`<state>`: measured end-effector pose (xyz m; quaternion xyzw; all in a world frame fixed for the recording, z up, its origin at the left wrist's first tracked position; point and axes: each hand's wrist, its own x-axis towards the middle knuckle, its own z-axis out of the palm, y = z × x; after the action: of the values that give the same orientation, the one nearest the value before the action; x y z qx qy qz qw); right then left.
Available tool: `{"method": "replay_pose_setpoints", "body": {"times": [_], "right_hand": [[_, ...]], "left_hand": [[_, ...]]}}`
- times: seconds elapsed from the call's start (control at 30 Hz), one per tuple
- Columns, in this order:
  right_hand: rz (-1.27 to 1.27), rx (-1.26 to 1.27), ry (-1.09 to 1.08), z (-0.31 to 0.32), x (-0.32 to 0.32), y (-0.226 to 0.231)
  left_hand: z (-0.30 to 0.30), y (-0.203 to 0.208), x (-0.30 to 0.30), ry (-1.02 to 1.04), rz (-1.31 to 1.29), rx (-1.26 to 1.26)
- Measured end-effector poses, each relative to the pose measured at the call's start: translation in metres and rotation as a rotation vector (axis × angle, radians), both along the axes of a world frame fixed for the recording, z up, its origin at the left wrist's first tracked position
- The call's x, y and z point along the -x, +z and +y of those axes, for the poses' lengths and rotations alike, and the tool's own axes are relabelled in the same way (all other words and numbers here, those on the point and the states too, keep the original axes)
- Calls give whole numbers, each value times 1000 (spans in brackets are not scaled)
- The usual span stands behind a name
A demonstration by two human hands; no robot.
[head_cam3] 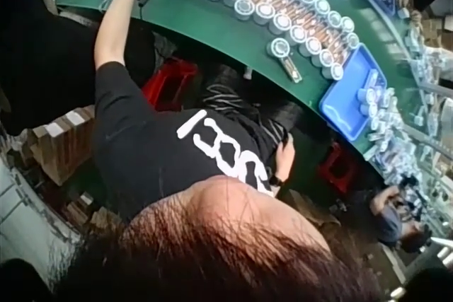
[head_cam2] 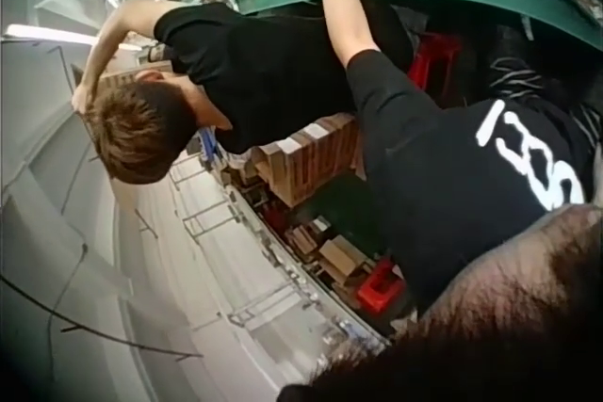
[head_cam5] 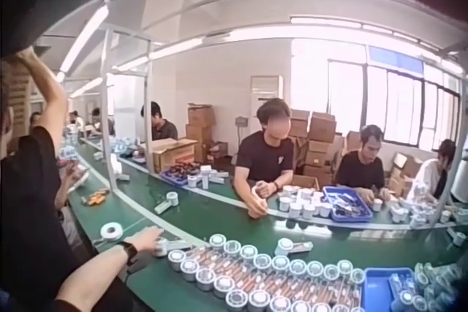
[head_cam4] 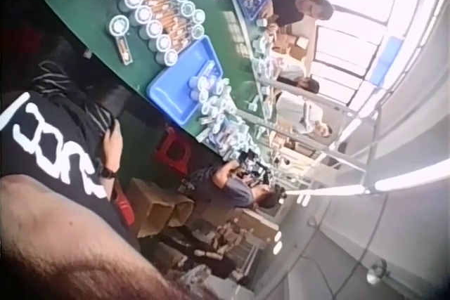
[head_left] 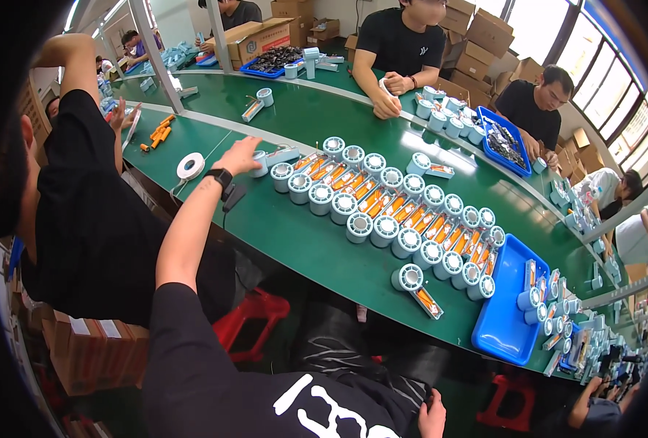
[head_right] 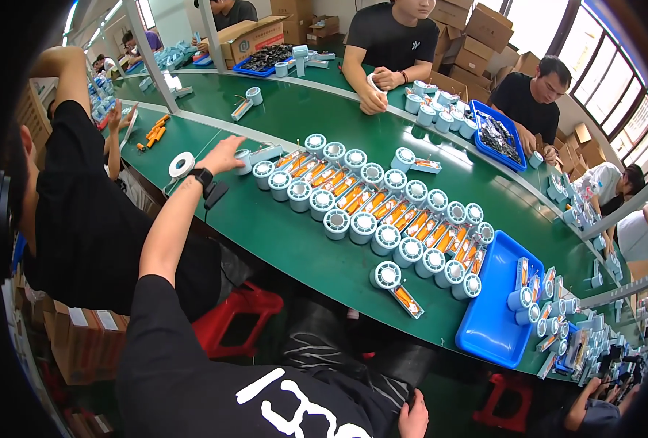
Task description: The person picks up a fan housing and a battery, inserts the battery, and sets the assembly on the table. They then arrange several fan housings in a row, move a blue tray, and continue picking up and setting down more fans.
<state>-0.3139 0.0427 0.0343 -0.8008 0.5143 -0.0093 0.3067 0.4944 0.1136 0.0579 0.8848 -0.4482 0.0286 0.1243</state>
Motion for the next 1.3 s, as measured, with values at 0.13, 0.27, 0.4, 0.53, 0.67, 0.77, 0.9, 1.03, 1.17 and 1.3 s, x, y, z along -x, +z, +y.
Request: {"method": "replay_pose_setpoints", "body": {"times": [0.13, 0.27, 0.4, 0.53, 0.67, 0.77, 0.9, 1.03, 1.17, 1.3], "right_hand": [[14, 31, -21, 3, -2, 2], [35, 1, -81, 7, -9, 7], [49, 38, -129, 22, 5, 3], [-51, 122, -99, 20, 3, -15], [-40, 88, -160, 29, -5, -10], [-22, 91, -153, 31, -8, -6], [-4, 33, -178, 24, -17, -3], [25, 60, -164, 19, -16, -6], [-4, 73, -111, 15, -20, -5], [44, 45, -117, 9, -16, -4]], "left_hand": [[-40, 67, 43, 245, 338, -471], [-41, 50, -1, 115, 11, -492], [-50, 33, -49, -48, -59, -123], [-53, 3, -72, -269, -8, -84], [-117, -2, -35, -236, 5, -128], [-138, 27, -31, -148, 11, -317], [-143, 23, -60, -258, -101, -345], [-158, -7, -63, -395, -65, 2], [-174, -21, -83, -227, 303, 179], [-205, -20, -26, -40, 243, -55]]}}
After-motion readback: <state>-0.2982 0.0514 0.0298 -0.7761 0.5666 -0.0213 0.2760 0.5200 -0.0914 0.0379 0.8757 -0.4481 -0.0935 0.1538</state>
